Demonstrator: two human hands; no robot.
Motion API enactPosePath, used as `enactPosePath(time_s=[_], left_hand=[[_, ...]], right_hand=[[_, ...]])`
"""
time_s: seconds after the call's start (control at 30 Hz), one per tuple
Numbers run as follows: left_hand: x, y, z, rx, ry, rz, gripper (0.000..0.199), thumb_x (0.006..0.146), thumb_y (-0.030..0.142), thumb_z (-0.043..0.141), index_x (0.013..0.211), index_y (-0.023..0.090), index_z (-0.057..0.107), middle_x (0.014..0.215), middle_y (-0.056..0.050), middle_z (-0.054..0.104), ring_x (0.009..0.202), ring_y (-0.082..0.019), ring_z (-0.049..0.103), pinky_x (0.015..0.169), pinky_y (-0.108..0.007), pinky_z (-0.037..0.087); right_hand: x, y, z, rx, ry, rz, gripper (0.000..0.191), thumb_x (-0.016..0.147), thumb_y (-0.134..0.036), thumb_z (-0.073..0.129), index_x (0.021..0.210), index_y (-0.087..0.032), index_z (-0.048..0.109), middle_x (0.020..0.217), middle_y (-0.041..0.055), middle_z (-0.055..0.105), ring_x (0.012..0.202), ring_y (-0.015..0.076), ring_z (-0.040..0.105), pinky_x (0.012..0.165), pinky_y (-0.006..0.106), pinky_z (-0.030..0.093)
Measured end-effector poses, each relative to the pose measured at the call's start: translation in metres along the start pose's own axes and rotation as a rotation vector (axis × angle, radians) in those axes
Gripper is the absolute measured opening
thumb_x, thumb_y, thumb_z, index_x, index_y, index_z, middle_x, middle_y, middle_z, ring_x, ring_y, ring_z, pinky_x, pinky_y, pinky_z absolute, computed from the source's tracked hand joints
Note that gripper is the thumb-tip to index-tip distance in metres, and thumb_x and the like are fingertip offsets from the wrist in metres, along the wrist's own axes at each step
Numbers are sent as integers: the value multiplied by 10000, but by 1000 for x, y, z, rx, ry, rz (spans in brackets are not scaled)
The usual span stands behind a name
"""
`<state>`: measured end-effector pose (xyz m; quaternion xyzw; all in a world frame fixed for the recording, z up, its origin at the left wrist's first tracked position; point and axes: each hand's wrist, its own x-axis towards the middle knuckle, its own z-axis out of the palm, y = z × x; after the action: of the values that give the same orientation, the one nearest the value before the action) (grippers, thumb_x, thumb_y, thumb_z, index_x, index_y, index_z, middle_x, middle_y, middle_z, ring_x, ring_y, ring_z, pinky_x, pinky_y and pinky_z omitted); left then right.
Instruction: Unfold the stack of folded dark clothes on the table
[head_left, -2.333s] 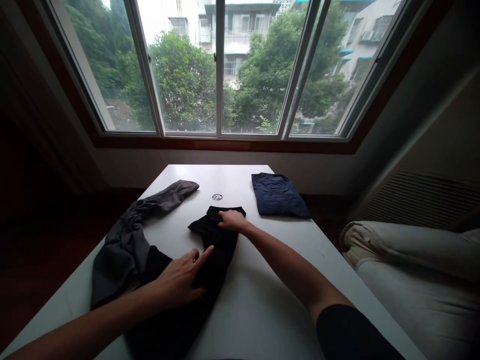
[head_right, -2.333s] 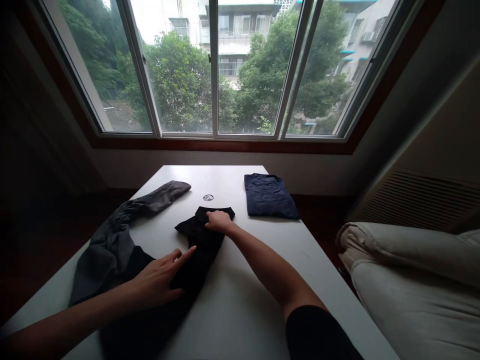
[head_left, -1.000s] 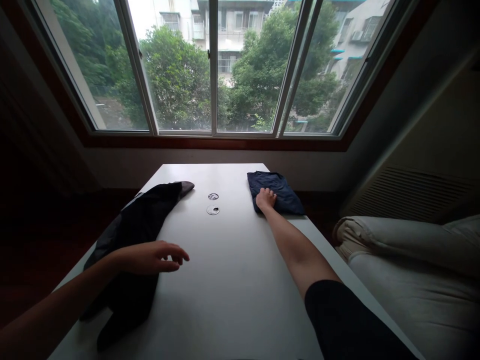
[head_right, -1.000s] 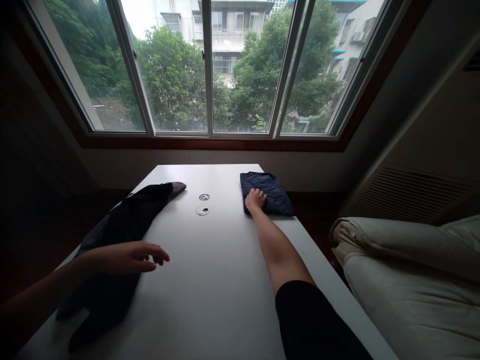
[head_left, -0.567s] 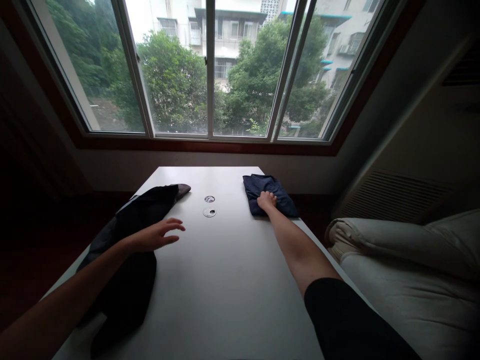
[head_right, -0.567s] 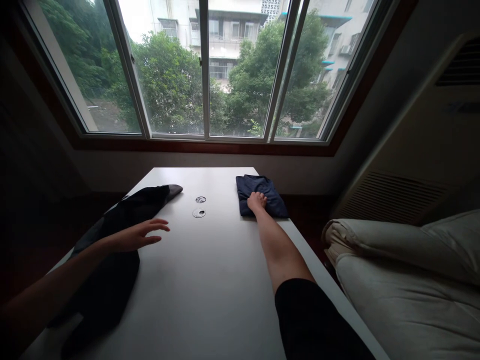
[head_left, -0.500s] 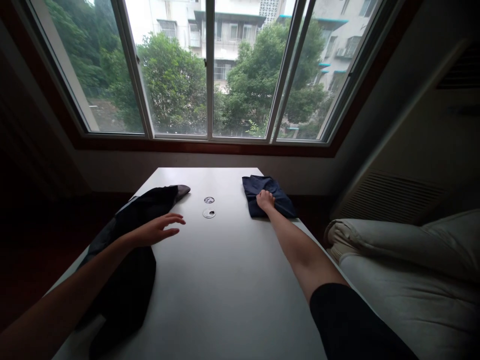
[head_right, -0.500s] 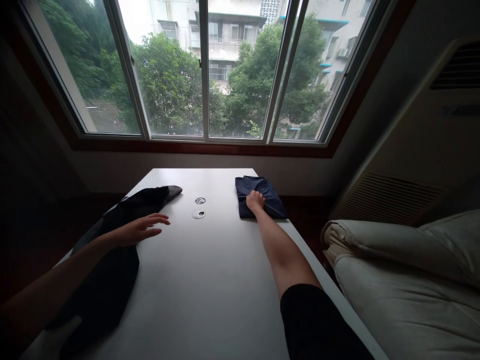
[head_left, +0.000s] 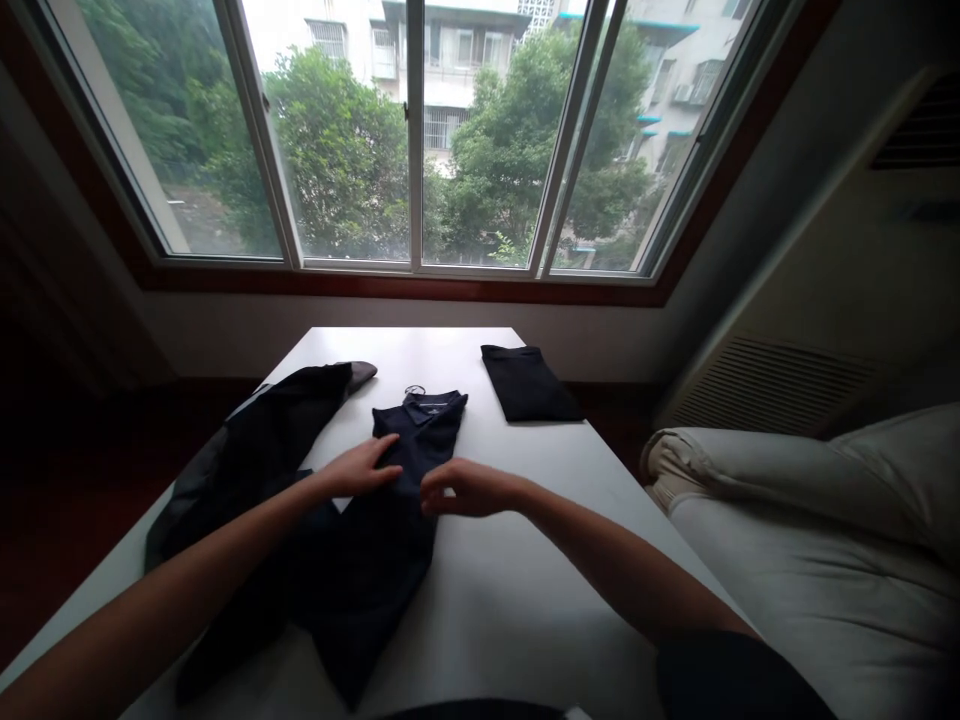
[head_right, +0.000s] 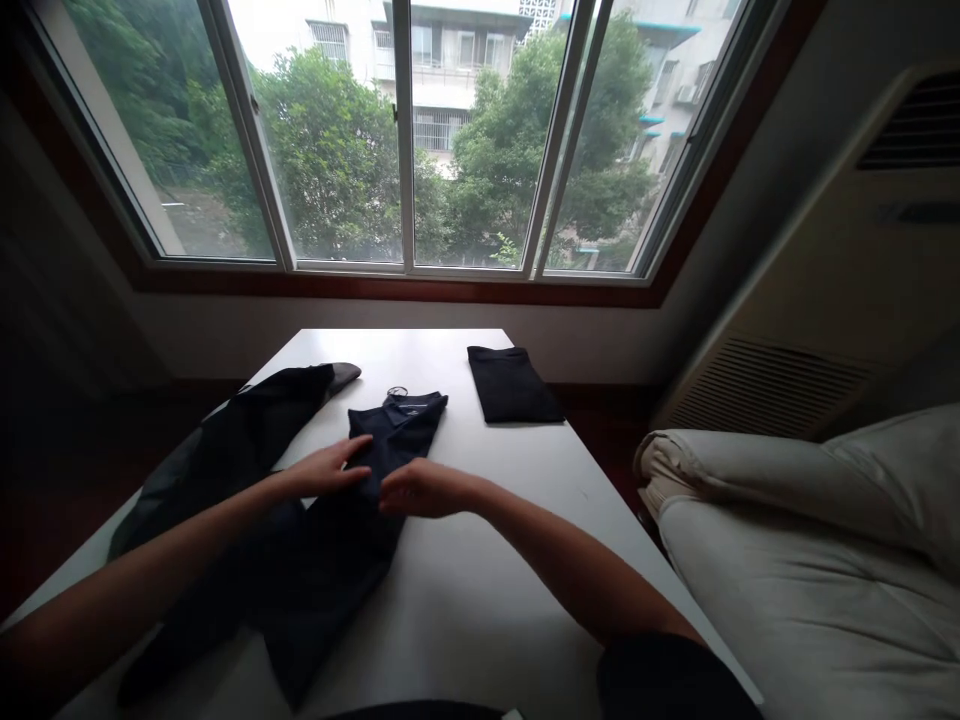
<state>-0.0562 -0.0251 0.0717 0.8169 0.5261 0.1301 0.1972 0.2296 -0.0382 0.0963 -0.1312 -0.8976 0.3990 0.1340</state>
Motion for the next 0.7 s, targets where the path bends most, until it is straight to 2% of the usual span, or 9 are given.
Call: enactPosePath(time_s=[0.1, 0.13, 0.2, 0.3, 0.4, 0.47, 0.57, 0.63, 0.7], left_hand=[[-31, 33, 23, 27, -143, 28, 858, 923, 696, 582, 1625, 230, 415, 1534, -189, 505, 1415, -421, 483, 1182, -535, 392], [-41, 45, 29, 13, -190, 64, 877, 930, 707, 574, 1656, 266, 356, 1591, -181, 446, 1462, -425, 430, 1194, -546, 377], [-58, 65, 39, 4, -267, 157, 918, 918, 702, 613, 1685, 340, 261, 1672, -156, 337, 1528, -441, 326, 1212, -579, 345], [-77, 81, 53, 73, -239, 266, 1017, 852, 605, 750, 1689, 381, 217, 1684, -144, 316, 1534, -479, 283, 1218, -646, 295], [-98, 80, 58, 143, -84, 263, 1066, 834, 502, 783, 1697, 348, 178, 1686, -150, 307, 1485, -445, 371, 1215, -627, 305], [-116, 75, 53, 179, -18, 200, 1093, 829, 526, 781, 1701, 322, 154, 1664, -168, 336, 1419, -410, 457, 1184, -584, 362], [-143, 71, 36, 256, -63, 78, 1171, 785, 575, 805, 1705, 287, 139, 1397, -165, 601, 1164, -371, 629, 1042, -527, 480], [-157, 70, 22, 267, -198, 81, 1157, 789, 490, 804, 1705, 286, 128, 1183, -101, 695, 944, -309, 683, 903, -443, 533], [-168, 67, 3, 231, -304, 168, 1060, 827, 327, 732, 1700, 326, 131, 1096, -43, 723, 839, -256, 687, 817, -369, 534]], right_hand=[[10, 37, -23, -53, 364, 293, 323, 1030, -481, 569, 1096, -191, 694, 837, 28, 703, 773, 179, 666, 716, 264, 498], [15, 52, -30, -113, 434, 406, 367, 1013, -515, 594, 1177, -199, 680, 837, 27, 701, 774, 190, 667, 729, 275, 501], [27, 78, -39, -232, 489, 594, 588, 936, -623, 674, 1355, -214, 615, 931, 56, 713, 853, 226, 685, 793, 300, 511], [46, 98, -37, -440, 450, 733, 880, 800, -749, 750, 1486, -247, 525, 1274, 140, 645, 1064, 291, 681, 903, 334, 514], [64, 101, -32, -629, 266, 807, 776, 823, -724, 715, 1429, -262, 568, 1395, 164, 572, 1132, 323, 666, 908, 363, 523], [75, 101, -34, -687, 131, 803, 583, 859, -601, 712, 1321, -255, 631, 1296, 139, 643, 1118, 319, 670, 872, 353, 528], [93, 103, -47, -634, 64, 759, 348, 823, -421, 747, 1113, -236, 698, 1102, 93, 716, 1029, 292, 686, 791, 314, 529], [107, 105, -60, -406, 103, 761, 276, 795, -387, 762, 992, -205, 693, 965, 81, 714, 859, 254, 691, 694, 296, 526], [122, 104, -74, -87, 218, 726, 269, 791, -395, 761, 919, -182, 658, 812, 57, 668, 678, 196, 636, 589, 274, 500]])
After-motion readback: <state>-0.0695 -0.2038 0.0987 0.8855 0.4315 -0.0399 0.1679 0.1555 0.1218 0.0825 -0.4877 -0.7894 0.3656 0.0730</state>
